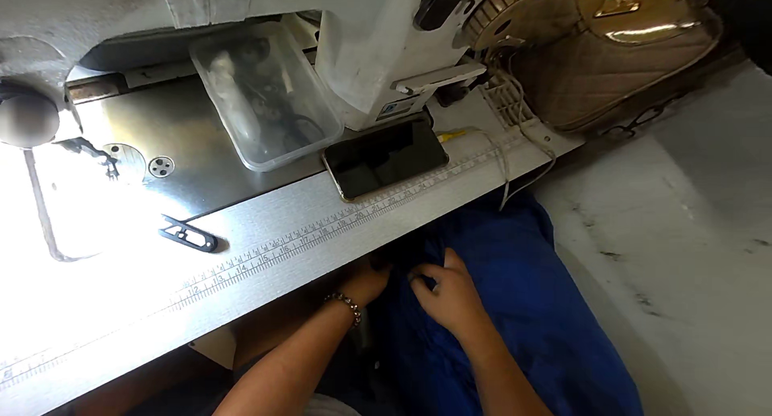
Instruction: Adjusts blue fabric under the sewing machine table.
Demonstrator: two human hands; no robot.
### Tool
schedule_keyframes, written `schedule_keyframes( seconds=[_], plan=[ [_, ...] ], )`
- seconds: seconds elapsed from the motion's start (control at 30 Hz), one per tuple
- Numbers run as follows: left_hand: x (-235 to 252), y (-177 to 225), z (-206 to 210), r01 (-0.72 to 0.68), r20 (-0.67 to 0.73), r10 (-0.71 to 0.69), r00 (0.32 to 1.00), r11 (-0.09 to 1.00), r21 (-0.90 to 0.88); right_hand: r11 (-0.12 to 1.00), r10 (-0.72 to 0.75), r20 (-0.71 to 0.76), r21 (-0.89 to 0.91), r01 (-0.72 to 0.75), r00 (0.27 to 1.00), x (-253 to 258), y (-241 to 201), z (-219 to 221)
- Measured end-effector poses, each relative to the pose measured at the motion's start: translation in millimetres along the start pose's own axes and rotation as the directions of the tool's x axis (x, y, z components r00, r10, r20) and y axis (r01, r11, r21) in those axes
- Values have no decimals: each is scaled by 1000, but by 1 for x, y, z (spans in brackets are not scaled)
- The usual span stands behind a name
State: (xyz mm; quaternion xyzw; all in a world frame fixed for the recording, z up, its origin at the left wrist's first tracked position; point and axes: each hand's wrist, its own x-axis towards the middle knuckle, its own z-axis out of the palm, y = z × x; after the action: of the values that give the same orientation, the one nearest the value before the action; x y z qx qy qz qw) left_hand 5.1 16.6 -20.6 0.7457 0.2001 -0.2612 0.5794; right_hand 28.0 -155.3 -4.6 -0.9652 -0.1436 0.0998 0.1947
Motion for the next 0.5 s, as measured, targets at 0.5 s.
schedule_keyframes(
  seconds=[0.5],
  plan=[
    [0,11,19,-74,103,67,992,995,67,986,51,90,156,-65,995,-2,-5,-34]
  ],
)
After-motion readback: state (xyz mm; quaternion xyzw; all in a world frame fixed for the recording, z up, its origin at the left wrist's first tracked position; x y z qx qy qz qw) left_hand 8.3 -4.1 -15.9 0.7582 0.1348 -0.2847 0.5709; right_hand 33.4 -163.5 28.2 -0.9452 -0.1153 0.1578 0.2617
